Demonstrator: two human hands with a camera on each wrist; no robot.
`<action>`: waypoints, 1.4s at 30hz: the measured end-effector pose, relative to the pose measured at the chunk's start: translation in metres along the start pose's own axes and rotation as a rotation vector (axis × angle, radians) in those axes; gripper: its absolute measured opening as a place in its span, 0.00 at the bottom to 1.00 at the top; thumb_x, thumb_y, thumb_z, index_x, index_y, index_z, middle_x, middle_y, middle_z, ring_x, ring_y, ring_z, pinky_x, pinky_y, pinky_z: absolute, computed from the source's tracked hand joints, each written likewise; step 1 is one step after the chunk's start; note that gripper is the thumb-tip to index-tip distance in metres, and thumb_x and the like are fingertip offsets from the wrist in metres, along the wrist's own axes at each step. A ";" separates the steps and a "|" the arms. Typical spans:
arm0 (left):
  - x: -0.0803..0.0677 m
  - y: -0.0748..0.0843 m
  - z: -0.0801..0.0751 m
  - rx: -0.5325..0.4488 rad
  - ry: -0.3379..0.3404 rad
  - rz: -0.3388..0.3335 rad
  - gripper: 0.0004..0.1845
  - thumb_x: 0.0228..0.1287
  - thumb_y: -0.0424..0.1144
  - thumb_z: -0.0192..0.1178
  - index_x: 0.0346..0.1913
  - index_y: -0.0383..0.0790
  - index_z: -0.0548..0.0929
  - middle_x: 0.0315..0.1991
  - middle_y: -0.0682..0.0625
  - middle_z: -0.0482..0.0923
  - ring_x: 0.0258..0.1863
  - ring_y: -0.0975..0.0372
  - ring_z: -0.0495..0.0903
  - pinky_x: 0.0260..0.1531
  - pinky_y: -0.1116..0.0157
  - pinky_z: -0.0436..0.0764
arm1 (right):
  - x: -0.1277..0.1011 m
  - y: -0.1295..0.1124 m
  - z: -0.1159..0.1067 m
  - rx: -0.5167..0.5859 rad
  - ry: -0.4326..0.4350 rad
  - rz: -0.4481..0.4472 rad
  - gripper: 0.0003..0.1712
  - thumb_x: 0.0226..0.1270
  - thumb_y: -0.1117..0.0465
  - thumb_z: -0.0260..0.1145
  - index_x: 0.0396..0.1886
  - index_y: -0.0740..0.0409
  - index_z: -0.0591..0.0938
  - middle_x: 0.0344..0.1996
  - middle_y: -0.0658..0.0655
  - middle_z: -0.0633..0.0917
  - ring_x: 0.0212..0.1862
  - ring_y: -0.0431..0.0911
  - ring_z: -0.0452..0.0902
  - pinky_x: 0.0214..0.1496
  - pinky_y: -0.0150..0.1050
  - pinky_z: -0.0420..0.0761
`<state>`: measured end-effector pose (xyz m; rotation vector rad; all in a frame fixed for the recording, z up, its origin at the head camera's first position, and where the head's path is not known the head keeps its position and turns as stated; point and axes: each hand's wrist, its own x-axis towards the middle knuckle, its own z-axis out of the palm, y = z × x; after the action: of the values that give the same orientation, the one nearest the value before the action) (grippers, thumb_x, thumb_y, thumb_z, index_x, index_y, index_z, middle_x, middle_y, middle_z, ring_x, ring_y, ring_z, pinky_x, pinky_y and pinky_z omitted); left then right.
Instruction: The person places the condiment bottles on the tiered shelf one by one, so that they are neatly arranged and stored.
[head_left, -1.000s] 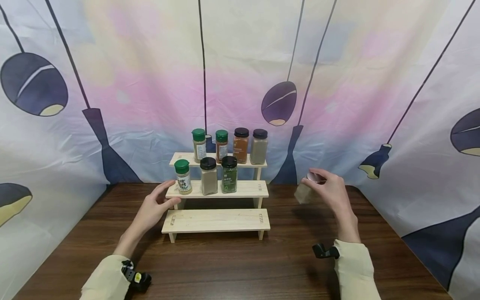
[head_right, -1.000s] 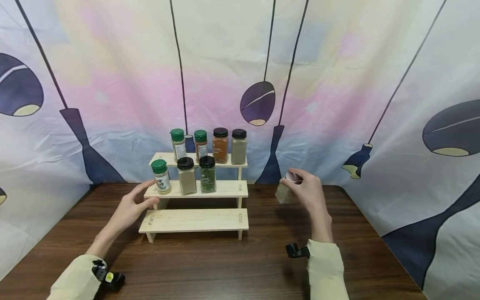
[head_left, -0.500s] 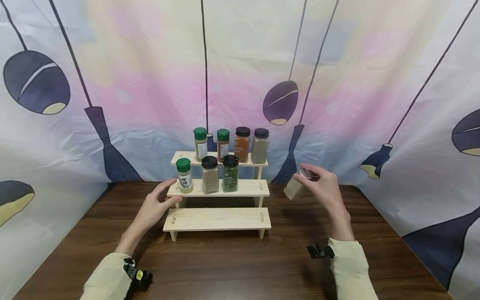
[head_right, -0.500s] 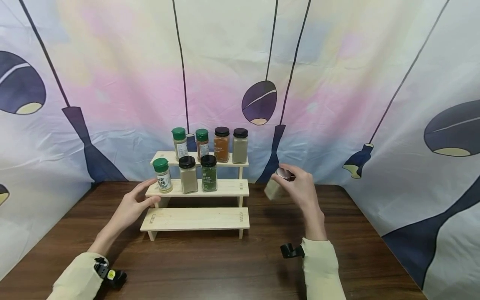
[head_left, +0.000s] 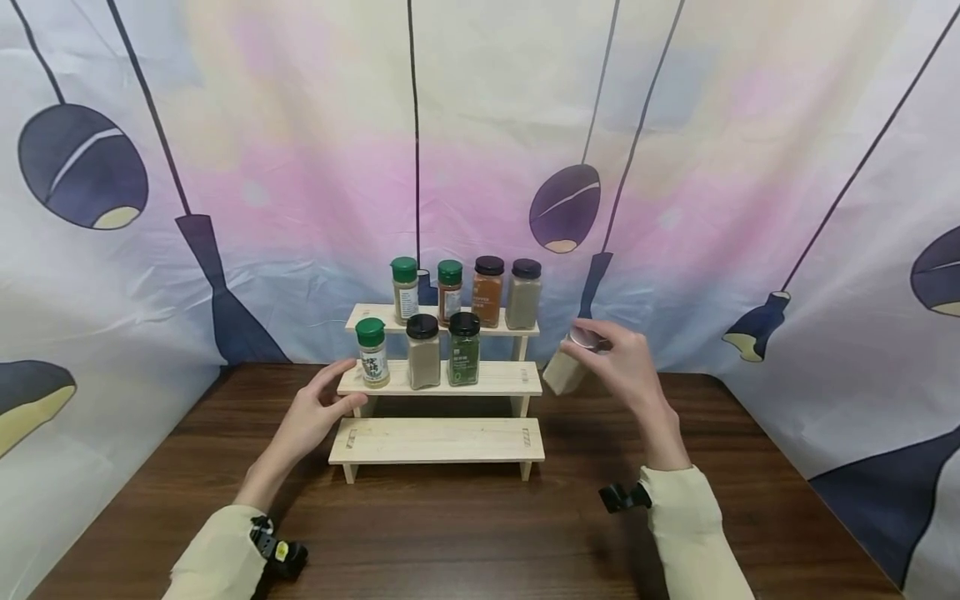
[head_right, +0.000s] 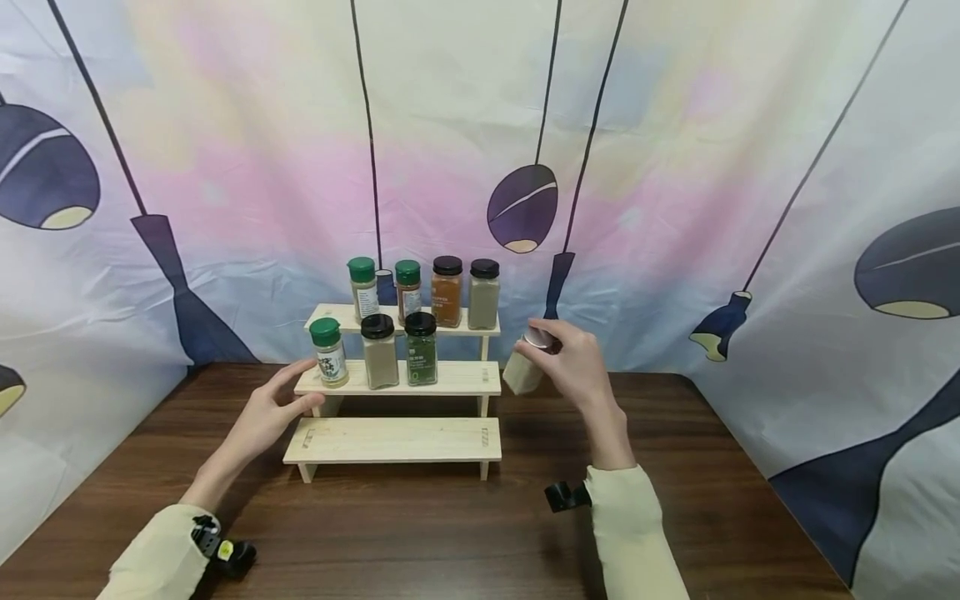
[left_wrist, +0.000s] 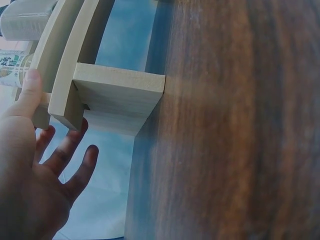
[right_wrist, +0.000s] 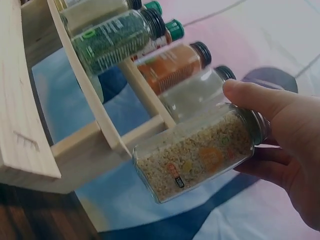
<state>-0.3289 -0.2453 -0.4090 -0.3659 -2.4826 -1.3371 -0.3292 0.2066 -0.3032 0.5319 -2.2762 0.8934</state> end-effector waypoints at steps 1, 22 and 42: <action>0.000 0.000 0.000 0.001 0.001 0.001 0.37 0.66 0.48 0.66 0.75 0.47 0.65 0.74 0.41 0.61 0.33 0.66 0.76 0.32 0.69 0.76 | 0.003 -0.003 0.001 -0.003 -0.003 -0.017 0.25 0.56 0.52 0.78 0.52 0.55 0.87 0.45 0.58 0.89 0.42 0.48 0.85 0.41 0.38 0.82; 0.000 0.000 -0.002 0.008 0.000 -0.001 0.37 0.66 0.50 0.66 0.75 0.46 0.66 0.75 0.41 0.60 0.38 0.68 0.78 0.36 0.70 0.78 | 0.043 -0.053 0.039 -0.049 -0.219 -0.097 0.27 0.60 0.46 0.74 0.53 0.58 0.86 0.47 0.57 0.89 0.43 0.47 0.86 0.46 0.44 0.83; 0.000 -0.001 -0.001 0.015 -0.009 -0.001 0.36 0.67 0.49 0.65 0.76 0.50 0.64 0.75 0.42 0.60 0.37 0.65 0.79 0.34 0.68 0.78 | 0.045 -0.061 0.060 -0.078 -0.210 -0.046 0.26 0.60 0.44 0.74 0.51 0.55 0.87 0.40 0.53 0.88 0.39 0.45 0.82 0.42 0.43 0.81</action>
<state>-0.3295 -0.2467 -0.4091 -0.3675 -2.4986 -1.3200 -0.3515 0.1152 -0.2794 0.6676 -2.4644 0.7532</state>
